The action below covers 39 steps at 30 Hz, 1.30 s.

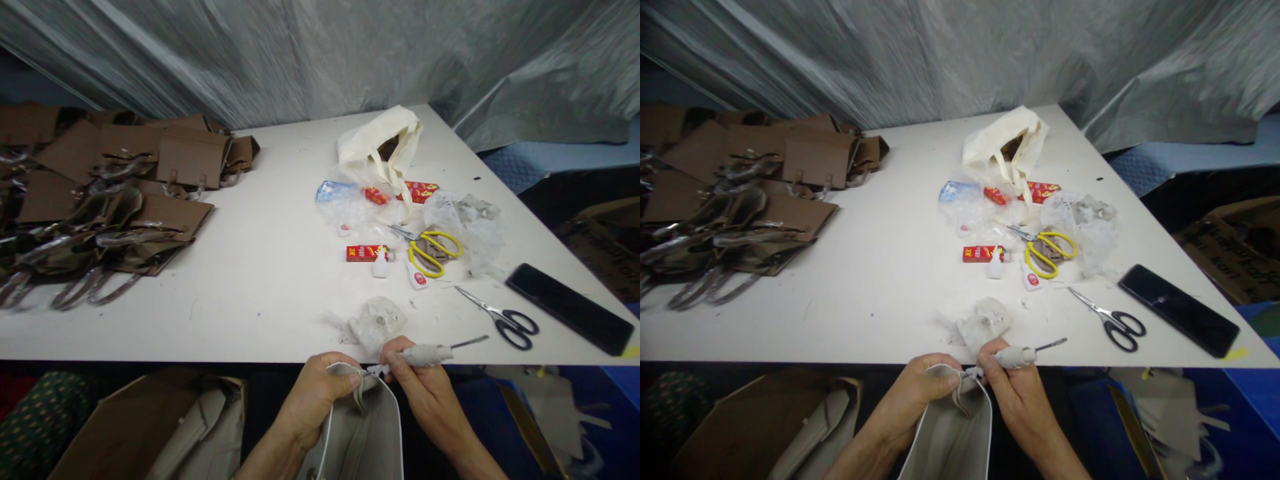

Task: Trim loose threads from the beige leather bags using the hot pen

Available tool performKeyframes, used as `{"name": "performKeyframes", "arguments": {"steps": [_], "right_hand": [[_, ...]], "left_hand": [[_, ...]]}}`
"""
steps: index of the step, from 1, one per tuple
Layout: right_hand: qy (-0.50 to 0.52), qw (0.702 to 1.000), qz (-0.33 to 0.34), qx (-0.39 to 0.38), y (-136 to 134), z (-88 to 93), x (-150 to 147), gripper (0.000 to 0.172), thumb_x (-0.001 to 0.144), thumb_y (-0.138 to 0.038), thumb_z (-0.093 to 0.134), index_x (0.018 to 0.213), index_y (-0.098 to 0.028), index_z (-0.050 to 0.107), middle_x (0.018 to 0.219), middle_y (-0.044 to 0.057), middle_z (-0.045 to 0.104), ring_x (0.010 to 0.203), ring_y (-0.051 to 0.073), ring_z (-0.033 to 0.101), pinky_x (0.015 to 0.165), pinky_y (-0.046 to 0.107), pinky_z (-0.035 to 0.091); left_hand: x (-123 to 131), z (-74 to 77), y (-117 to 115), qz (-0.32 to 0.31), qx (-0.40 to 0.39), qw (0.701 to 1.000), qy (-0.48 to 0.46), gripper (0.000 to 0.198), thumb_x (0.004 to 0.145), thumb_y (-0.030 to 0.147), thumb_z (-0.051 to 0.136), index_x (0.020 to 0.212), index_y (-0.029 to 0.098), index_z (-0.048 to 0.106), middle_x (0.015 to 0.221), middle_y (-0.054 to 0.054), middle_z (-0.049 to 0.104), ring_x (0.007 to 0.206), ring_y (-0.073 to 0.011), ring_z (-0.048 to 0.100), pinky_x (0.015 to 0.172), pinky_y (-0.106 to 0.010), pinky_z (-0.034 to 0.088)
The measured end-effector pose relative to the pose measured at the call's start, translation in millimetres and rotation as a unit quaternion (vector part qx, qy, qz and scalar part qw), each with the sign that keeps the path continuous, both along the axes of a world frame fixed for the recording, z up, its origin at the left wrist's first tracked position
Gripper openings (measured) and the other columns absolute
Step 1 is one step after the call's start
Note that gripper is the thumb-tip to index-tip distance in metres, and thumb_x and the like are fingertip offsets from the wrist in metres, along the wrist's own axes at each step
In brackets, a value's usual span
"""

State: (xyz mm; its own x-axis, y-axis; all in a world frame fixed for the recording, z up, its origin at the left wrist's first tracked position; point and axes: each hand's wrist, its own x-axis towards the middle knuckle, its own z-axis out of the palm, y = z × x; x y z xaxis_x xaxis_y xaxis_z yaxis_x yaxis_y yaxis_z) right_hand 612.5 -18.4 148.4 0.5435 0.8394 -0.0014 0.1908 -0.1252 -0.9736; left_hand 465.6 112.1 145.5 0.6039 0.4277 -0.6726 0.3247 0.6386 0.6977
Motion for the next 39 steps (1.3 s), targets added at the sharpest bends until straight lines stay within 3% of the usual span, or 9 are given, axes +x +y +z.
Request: {"name": "performKeyframes", "arguments": {"steps": [4,8,14,16,19,23,28,32,39], "right_hand": [[-0.022,1.000,0.011,-0.001,-0.5,-2.5,-2.0,0.037,0.109,-0.043,0.046,0.084,-0.021,0.062,0.071,-0.001,0.058,0.069,0.016,0.059,0.065,0.025,0.046],[-0.084,0.993,0.060,0.053,-3.2,-5.2,-2.2,0.036,0.111,-0.040,0.045,0.085,-0.021,0.060,0.076,0.000,0.059,0.070,0.015,0.057,0.065,0.026,0.047],[-0.284,0.922,0.219,0.144,-16.3,0.5,3.0,0.013,0.105,-0.028,0.060,0.094,-0.023,0.065,0.083,0.003,0.071,0.075,0.019,0.060,0.069,0.033,0.045],[-0.263,0.932,0.181,0.172,-20.4,3.8,2.2,0.020,0.107,-0.036,0.056,0.096,-0.023,0.065,0.078,0.003,0.070,0.070,0.019,0.060,0.066,0.033,0.046],[-0.161,0.965,0.057,0.197,-24.3,4.9,-6.0,0.033,0.109,-0.049,0.046,0.103,-0.025,0.068,0.074,0.002,0.070,0.064,0.016,0.063,0.062,0.029,0.051],[-0.015,0.988,-0.028,0.154,-27.9,3.4,-25.5,0.022,0.110,-0.033,0.049,0.128,-0.032,0.063,0.089,0.000,0.079,0.073,0.015,0.074,0.071,0.023,0.059],[-0.003,0.999,-0.019,0.035,-31.6,10.6,-44.4,0.011,0.100,-0.031,0.065,0.108,-0.028,0.072,0.105,0.002,0.077,0.096,0.019,0.074,0.083,0.025,0.055],[-0.002,0.999,0.001,-0.048,-34.1,19.1,-54.9,0.022,0.087,-0.026,0.078,0.106,-0.026,0.067,0.100,0.000,0.074,0.089,0.019,0.071,0.080,0.026,0.052],[-0.125,0.984,0.065,-0.107,-40.7,35.7,-58.6,0.017,0.086,-0.031,0.076,0.093,-0.025,0.061,0.076,-0.004,0.064,0.067,0.016,0.059,0.061,0.025,0.041]], "left_hand": [[-0.2,1.7,-4.4,0.031,-0.014,0.999,-0.017,0.041,0.053,0.040,0.094,0.075,0.013,0.071,0.062,-0.001,0.065,0.057,-0.0142,0.055,0.061,-0.028,0.039],[-1.3,0.5,-7.3,0.061,-0.045,0.997,-0.034,0.039,0.054,0.038,0.094,0.073,0.015,0.069,0.059,0.001,0.062,0.054,-0.0120,0.051,0.057,-0.026,0.036],[-3.3,3.6,-8.9,0.071,-0.091,0.992,-0.043,0.036,0.051,0.031,0.093,0.070,0.015,0.066,0.057,0.000,0.063,0.052,-0.0119,0.051,0.055,-0.025,0.037],[-5.2,3.8,-10.3,0.073,-0.079,0.993,-0.040,0.037,0.050,0.031,0.093,0.069,0.015,0.066,0.057,0.000,0.063,0.052,-0.0120,0.051,0.055,-0.025,0.036],[-9.2,4.1,-14.2,0.077,-0.046,0.995,-0.044,0.038,0.051,0.034,0.093,0.068,0.016,0.064,0.056,0.001,0.062,0.051,-0.0116,0.050,0.055,-0.024,0.035],[-15.1,6.8,-21.1,0.076,0.010,0.996,-0.049,0.033,0.057,0.035,0.088,0.073,0.016,0.065,0.059,0.000,0.063,0.054,-0.0125,0.051,0.057,-0.025,0.036],[-21.9,11.9,-31.2,0.070,0.082,0.994,-0.033,0.024,0.062,0.030,0.081,0.074,0.016,0.067,0.063,0.000,0.062,0.060,-0.0137,0.053,0.061,-0.026,0.039],[-25.7,19.1,-41.5,0.059,0.106,0.992,-0.043,0.022,0.064,0.031,0.079,0.074,0.016,0.066,0.063,0.001,0.061,0.061,-0.0133,0.051,0.061,-0.026,0.038],[-31.2,33.5,-59.2,0.038,0.154,0.986,-0.049,0.021,0.061,0.030,0.078,0.072,0.015,0.069,0.063,0.000,0.061,0.060,-0.0125,0.049,0.059,-0.026,0.037]]}}
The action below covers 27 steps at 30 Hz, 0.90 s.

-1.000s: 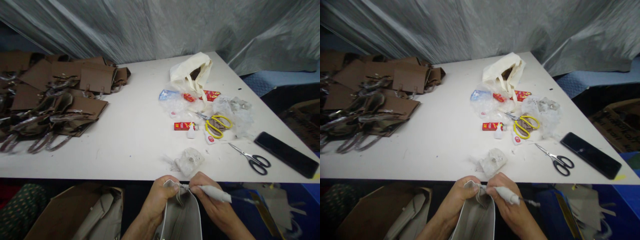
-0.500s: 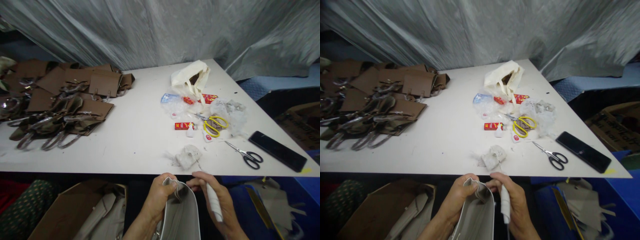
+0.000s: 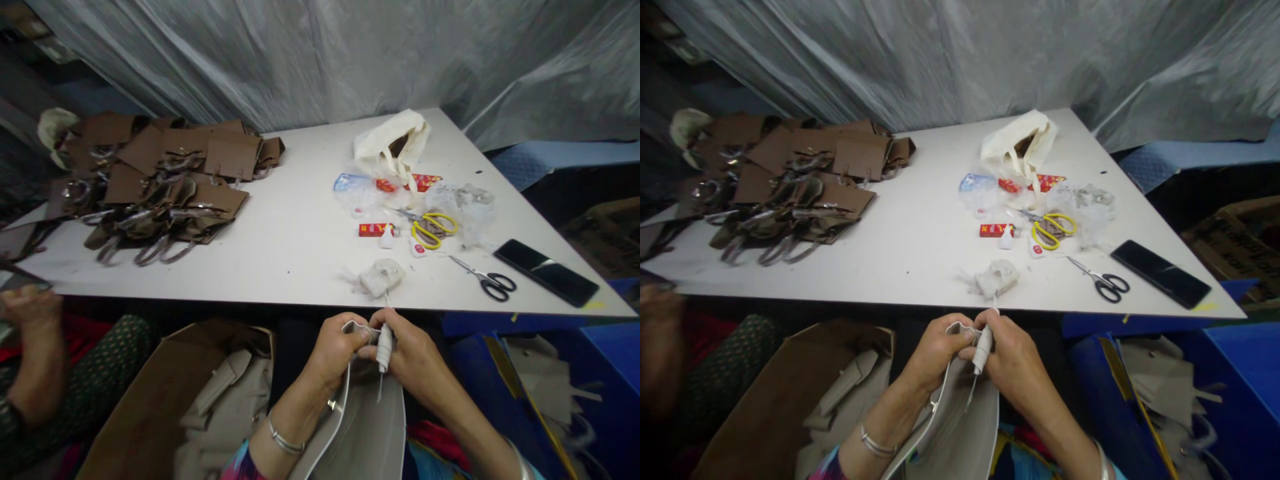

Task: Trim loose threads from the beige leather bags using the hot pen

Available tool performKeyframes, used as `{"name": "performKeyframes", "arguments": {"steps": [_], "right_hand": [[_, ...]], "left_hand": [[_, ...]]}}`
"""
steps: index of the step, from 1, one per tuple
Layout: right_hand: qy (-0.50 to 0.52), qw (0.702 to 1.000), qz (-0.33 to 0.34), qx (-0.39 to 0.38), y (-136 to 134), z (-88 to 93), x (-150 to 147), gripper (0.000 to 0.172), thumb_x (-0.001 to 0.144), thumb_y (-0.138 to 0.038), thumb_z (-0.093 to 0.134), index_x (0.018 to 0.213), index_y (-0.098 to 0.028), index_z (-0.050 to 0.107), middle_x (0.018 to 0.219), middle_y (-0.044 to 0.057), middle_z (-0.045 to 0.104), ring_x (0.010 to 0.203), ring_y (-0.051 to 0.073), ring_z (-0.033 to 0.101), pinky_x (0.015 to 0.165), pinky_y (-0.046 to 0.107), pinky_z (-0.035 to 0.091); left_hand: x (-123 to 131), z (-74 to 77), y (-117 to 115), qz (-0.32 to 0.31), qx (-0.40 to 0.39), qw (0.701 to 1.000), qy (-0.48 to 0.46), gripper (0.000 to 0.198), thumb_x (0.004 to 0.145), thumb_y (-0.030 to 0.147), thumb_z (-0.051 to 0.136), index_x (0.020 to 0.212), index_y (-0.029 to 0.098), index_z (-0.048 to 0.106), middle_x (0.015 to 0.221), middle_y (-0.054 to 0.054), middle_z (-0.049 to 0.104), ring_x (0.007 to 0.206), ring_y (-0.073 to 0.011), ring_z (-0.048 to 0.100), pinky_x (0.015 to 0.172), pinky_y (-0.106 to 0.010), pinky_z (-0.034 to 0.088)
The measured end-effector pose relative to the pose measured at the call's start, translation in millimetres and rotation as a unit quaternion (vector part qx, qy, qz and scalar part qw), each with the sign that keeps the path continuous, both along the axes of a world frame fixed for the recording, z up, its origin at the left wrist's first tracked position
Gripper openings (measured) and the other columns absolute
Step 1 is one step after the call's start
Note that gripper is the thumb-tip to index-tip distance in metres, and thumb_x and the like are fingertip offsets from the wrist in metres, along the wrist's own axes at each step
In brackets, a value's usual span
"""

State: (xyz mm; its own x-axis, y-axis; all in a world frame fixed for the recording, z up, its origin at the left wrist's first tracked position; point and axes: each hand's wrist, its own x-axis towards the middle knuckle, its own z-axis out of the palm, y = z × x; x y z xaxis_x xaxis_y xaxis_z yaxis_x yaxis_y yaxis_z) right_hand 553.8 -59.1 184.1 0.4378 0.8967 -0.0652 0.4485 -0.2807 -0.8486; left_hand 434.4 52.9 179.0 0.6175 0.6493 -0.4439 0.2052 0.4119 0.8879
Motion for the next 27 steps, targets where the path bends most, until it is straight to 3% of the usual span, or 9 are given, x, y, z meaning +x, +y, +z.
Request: {"name": "performKeyframes", "arguments": {"steps": [10,17,23,27], "right_hand": [[0.064,0.998,0.002,0.027,-16.7,-1.0,-4.5,0.024,0.088,-0.041,0.075,0.085,-0.022,0.061,0.063,-0.006,0.056,0.056,0.012,0.049,0.053,0.023,0.037],[0.100,0.992,-0.052,0.054,-24.5,-2.1,-16.8,0.027,0.091,-0.046,0.073,0.089,-0.020,0.068,0.069,-0.003,0.061,0.060,0.014,0.053,0.056,0.023,0.039],[0.088,0.991,-0.072,0.073,-30.2,-6.9,-23.1,0.029,0.090,-0.049,0.074,0.080,-0.022,0.072,0.067,-0.001,0.062,0.060,0.016,0.056,0.054,0.025,0.041],[0.071,0.987,-0.077,0.126,-50.7,-2.0,-23.8,0.030,0.091,-0.049,0.073,0.078,-0.023,0.071,0.068,-0.001,0.063,0.061,0.017,0.062,0.054,0.023,0.049]], "left_hand": [[-12.6,11.1,-15.5,-0.024,-0.011,1.000,-0.004,0.023,0.061,0.031,0.081,0.073,0.014,0.072,0.064,-0.001,0.063,0.061,-0.0143,0.052,0.061,-0.028,0.039],[-24.1,11.9,-18.2,-0.066,0.084,0.994,-0.029,0.014,0.073,0.027,0.074,0.080,0.015,0.075,0.080,-0.005,0.070,0.079,-0.0200,0.060,0.074,-0.030,0.044],[-30.5,4.5,-23.8,-0.006,-0.051,0.991,-0.123,0.027,0.077,0.038,0.081,0.083,0.016,0.067,0.078,-0.002,0.065,0.072,-0.0155,0.057,0.070,-0.027,0.043],[-37.5,6.5,-24.8,0.061,-0.128,0.972,-0.186,0.026,0.080,0.039,0.078,0.084,0.015,0.066,0.076,-0.003,0.065,0.069,-0.0145,0.058,0.069,-0.028,0.044]]}}
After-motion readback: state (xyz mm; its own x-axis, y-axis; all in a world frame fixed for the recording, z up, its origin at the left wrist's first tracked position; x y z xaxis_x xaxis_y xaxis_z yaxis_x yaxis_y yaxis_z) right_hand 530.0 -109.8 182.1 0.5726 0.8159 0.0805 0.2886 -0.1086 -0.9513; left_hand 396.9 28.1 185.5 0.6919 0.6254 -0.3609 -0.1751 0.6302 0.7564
